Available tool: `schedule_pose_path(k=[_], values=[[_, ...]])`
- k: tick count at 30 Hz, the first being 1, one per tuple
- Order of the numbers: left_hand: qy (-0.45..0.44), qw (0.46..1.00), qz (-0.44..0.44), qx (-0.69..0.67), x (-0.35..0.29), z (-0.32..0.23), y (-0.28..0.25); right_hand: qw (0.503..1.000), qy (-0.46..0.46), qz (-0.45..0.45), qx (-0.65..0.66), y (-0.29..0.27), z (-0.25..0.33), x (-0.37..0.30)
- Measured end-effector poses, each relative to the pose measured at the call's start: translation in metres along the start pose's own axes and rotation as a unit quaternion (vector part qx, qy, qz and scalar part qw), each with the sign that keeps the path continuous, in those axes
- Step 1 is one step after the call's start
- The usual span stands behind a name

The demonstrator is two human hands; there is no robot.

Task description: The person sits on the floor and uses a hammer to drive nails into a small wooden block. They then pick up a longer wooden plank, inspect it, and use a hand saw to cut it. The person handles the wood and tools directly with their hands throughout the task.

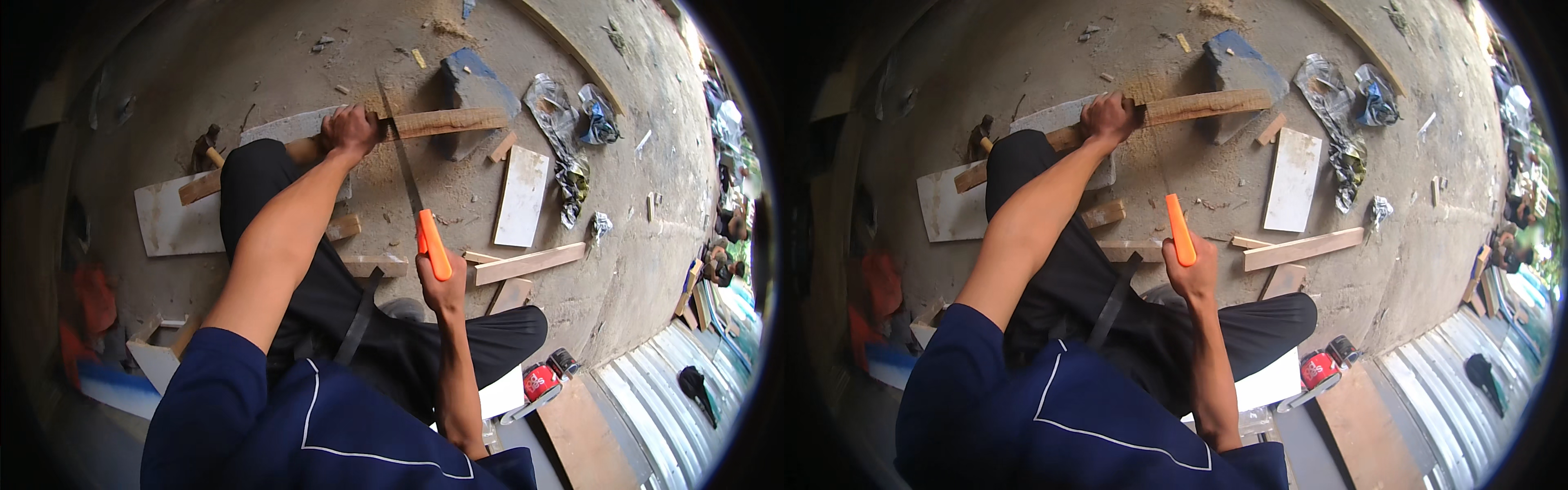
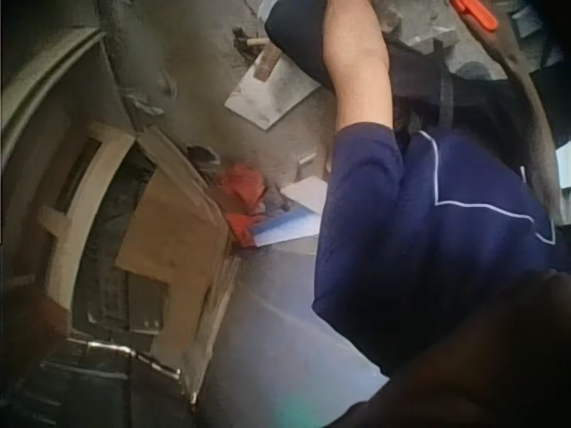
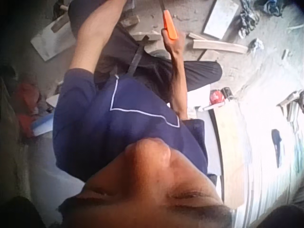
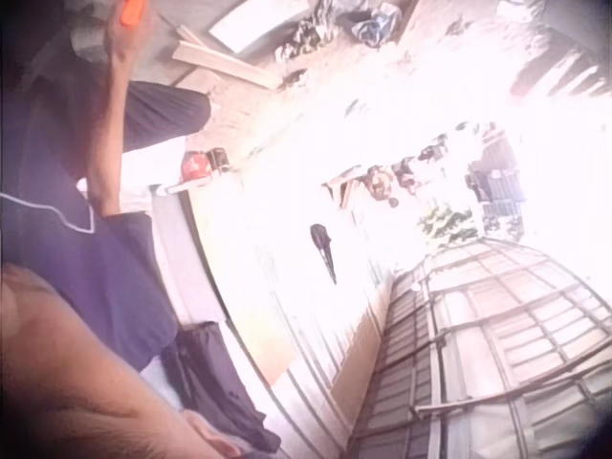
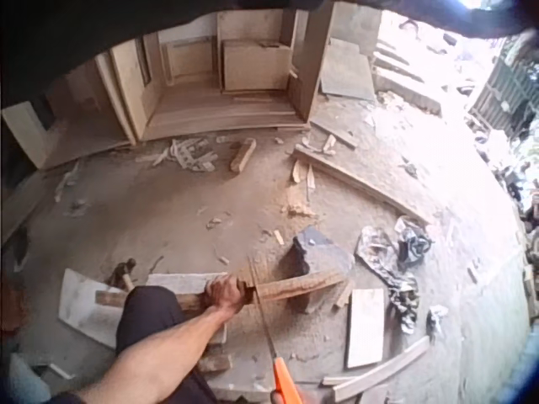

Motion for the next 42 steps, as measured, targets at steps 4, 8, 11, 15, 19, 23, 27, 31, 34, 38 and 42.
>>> schedule_pose_path(k=[4, 8, 11, 15, 19, 23, 27, 31, 34, 38, 42], values=[[-0.016, 1.0, -0.005, 0.016, 0.005, 0.007, 0.003, 0.999, -0.035, -0.013, 0.011, 0.002, 0.004, 0.0], [-0.015, 0.999, 0.034, 0.02, -0.003, -0.003, 0.001, 0.997, -0.06, -0.029, -0.038, 0.027, -0.009, 0.071], [-0.008, 1.0, 0.012, 0.021, -0.005, -0.006, -0.004, 0.999, -0.026, -0.015, -0.011, 0.026, -0.006, 0.082], [-0.028, 0.999, 0.013, 0.016, -0.001, 0.012, 0.004, 0.999, -0.029, -0.018, 0.021, 0.01, 0.008, 0.011], [-0.011, 1.0, 0.028, -0.001, -0.006, -0.002, -0.003, 1.0, -0.013, -0.009, -0.006, 0.021, -0.003, 0.068], [0.016, 1.0, 0.013, -0.004, -0.014, -0.013, -0.01, 1.0, -0.002, -0.006, 0.011, 0.025, -0.01, 0.082], [-0.032, 0.999, -0.005, 0.007, 0.004, 0.018, 0.01, 0.999, -0.033, 0.013, -0.026, 0.015, 0.018, 0.024], [0.007, 1.0, 0.022, 0.001, -0.002, -0.002, 0.004, 0.998, -0.051, -0.006, -0.035, 0.018, 0.004, 0.057], [0.018, 1.0, 0.004, 0.003, -0.01, -0.005, 0.002, 1.0, -0.027, 0.001, -0.011, 0.028, 0.005, 0.094], [-0.035, 0.999, 0.014, -0.008, 0.005, 0.013, 0.007, 0.999, -0.046, 0.009, -0.022, 0.019, 0.004, 0.035], [-0.012, 1.0, -0.002, -0.004, 0.001, 0.007, 0.008, 0.999, -0.042, 0.011, -0.024, 0.01, 0.013, 0.019]])
Point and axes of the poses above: each hand's wrist, its own x-axis towards the middle knuckle, its own y-axis out of the palm, z = x × y, the point moved 9 cm from there along x, towards the middle knuckle, and after that the axes turned 14 degrees about -y, right-handed, at the moved point
